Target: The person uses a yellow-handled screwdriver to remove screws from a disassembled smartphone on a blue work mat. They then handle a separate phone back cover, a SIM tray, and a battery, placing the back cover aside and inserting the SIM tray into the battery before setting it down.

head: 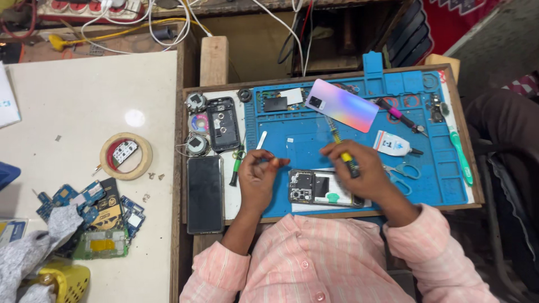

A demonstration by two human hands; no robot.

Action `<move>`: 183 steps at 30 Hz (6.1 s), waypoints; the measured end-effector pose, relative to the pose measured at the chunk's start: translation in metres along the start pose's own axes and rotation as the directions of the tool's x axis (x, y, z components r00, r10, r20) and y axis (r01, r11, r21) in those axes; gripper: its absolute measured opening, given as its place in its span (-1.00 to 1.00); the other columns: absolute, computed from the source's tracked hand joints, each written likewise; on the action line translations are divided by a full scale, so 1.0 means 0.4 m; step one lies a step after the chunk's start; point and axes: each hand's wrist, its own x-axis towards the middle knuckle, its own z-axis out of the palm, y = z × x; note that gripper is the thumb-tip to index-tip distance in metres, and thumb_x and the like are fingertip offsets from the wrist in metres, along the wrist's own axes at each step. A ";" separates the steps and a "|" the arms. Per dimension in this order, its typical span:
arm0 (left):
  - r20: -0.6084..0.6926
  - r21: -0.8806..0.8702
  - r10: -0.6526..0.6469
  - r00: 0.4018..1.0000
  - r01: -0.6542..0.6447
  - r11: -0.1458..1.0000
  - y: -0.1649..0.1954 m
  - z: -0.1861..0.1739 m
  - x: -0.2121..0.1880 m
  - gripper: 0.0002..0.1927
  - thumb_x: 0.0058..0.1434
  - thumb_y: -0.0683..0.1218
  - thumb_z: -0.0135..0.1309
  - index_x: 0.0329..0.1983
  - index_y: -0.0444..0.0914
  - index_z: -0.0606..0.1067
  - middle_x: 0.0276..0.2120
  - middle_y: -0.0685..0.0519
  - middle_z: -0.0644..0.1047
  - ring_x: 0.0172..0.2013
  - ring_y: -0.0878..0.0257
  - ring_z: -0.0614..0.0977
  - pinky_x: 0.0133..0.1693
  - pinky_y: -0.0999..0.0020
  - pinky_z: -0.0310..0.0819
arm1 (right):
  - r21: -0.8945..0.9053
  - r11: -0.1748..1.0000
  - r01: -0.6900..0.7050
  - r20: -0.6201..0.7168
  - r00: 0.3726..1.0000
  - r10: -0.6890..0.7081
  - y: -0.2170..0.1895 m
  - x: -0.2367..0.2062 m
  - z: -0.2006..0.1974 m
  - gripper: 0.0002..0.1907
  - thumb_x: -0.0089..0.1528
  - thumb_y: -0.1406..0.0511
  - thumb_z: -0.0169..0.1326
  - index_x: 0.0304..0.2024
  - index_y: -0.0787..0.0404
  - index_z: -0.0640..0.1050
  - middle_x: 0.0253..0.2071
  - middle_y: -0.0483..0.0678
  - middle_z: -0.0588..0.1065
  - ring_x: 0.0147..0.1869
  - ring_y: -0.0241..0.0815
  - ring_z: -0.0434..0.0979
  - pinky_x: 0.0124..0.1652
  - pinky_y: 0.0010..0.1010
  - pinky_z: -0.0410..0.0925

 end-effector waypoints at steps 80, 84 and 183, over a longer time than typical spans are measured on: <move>0.026 -0.038 -0.043 0.999 0.044 0.998 0.000 0.025 0.020 -0.72 0.30 -0.35 0.12 0.08 -0.45 0.48 -0.11 -0.08 0.62 -0.13 0.26 0.71 -0.06 0.46 0.64 | 0.341 0.876 -0.340 0.068 0.939 0.338 0.048 0.098 0.136 -0.73 0.27 0.45 0.15 0.05 0.29 0.58 -0.19 -0.08 0.57 -0.21 -0.39 0.56 -0.20 -0.56 0.49; 0.016 -0.005 -0.058 0.998 0.058 0.998 0.004 0.027 0.018 -0.70 0.30 -0.34 0.12 0.10 -0.45 0.48 -0.14 -0.07 0.61 -0.14 0.27 0.71 -0.08 0.47 0.64 | 0.321 0.902 -0.289 0.073 0.957 0.280 0.051 0.095 0.127 -0.85 0.34 0.43 0.14 -0.04 0.31 0.59 -0.17 -0.05 0.58 -0.19 -0.34 0.59 -0.19 -0.54 0.48; 0.033 -0.017 -0.131 0.991 0.131 0.991 0.004 0.028 0.033 -0.73 0.35 -0.28 0.11 0.10 -0.45 0.50 -0.06 -0.12 0.62 -0.13 0.22 0.71 -0.05 0.37 0.68 | 0.478 0.835 -0.273 0.089 0.961 0.263 0.070 0.088 0.116 -0.87 0.34 0.44 0.15 -0.07 0.37 0.58 -0.23 -0.01 0.58 -0.21 -0.29 0.64 -0.21 -0.50 0.52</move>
